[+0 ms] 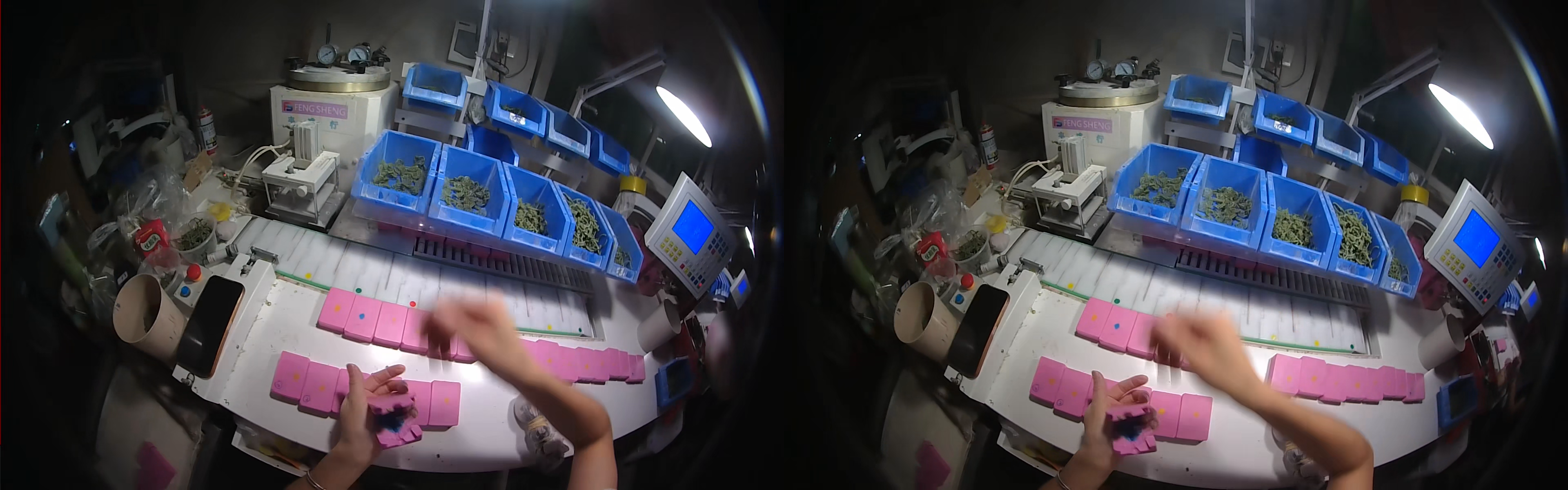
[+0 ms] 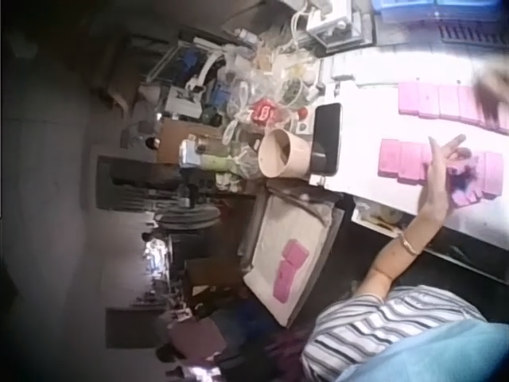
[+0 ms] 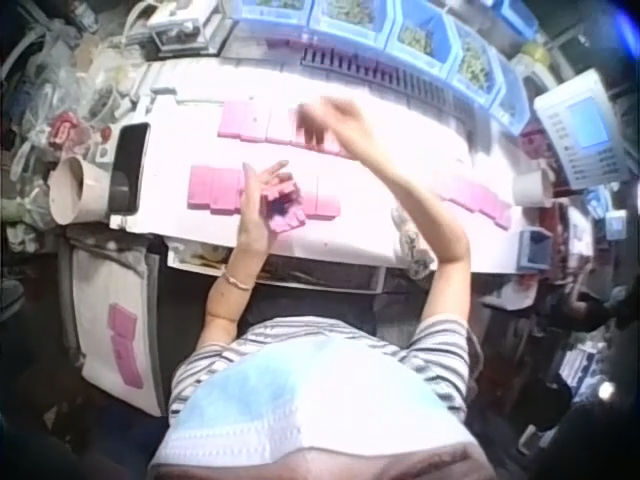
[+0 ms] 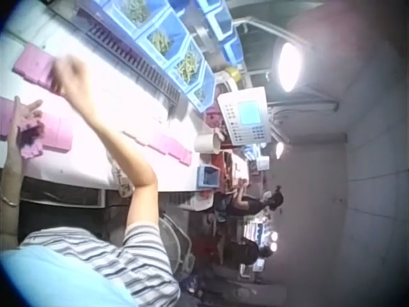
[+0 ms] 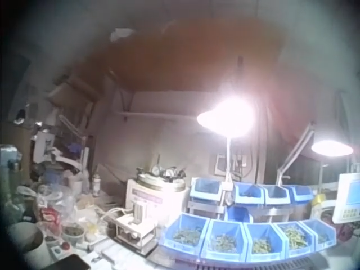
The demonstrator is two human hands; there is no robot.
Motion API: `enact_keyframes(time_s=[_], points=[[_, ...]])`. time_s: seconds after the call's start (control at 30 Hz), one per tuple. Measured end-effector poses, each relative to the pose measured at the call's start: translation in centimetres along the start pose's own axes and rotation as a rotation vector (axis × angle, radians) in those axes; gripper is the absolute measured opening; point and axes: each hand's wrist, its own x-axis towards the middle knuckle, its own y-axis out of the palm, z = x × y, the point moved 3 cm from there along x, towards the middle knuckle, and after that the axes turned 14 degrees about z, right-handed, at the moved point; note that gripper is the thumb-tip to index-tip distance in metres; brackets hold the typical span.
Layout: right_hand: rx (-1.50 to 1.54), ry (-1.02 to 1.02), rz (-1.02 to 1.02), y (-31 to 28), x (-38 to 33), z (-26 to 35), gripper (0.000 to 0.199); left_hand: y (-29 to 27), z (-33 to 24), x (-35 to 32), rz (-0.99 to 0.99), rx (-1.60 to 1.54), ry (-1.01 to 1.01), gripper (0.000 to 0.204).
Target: Assembling small components by inserting metallic wires into pink molds and placing them on a tray.
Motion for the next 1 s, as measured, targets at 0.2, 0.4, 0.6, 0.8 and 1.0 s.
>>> enact_keyframes(time_s=[0.2, 0.4, 0.6, 0.8, 1.0], points=[[0.1, 0.033, -0.057, 4.3, -9.6, -3.6, 0.013, 4.2, 2.5, 0.3, 0.202, 0.271, -0.296, 0.07], [-0.984, 0.368, -0.481, 2.5, -19.2, -7.5, 0.068, 5.7, 4.7, 1.1, 0.277, 0.471, -0.164, 0.067], [-0.803, 0.356, -0.297, 3.6, -20.9, -7.8, 0.071, 6.1, 6.4, 2.0, 0.234, 0.588, -0.187, 0.064], [-0.979, -0.051, -0.393, 5.3, -17.5, -5.0, 0.066, 7.0, 5.8, 1.5, 0.13, 0.923, -0.037, 0.068], [-0.845, -0.134, -0.53, 5.0, -17.2, -5.4, 0.06, 5.6, 5.5, 2.2, 0.133, 0.744, -0.066, 0.064]])
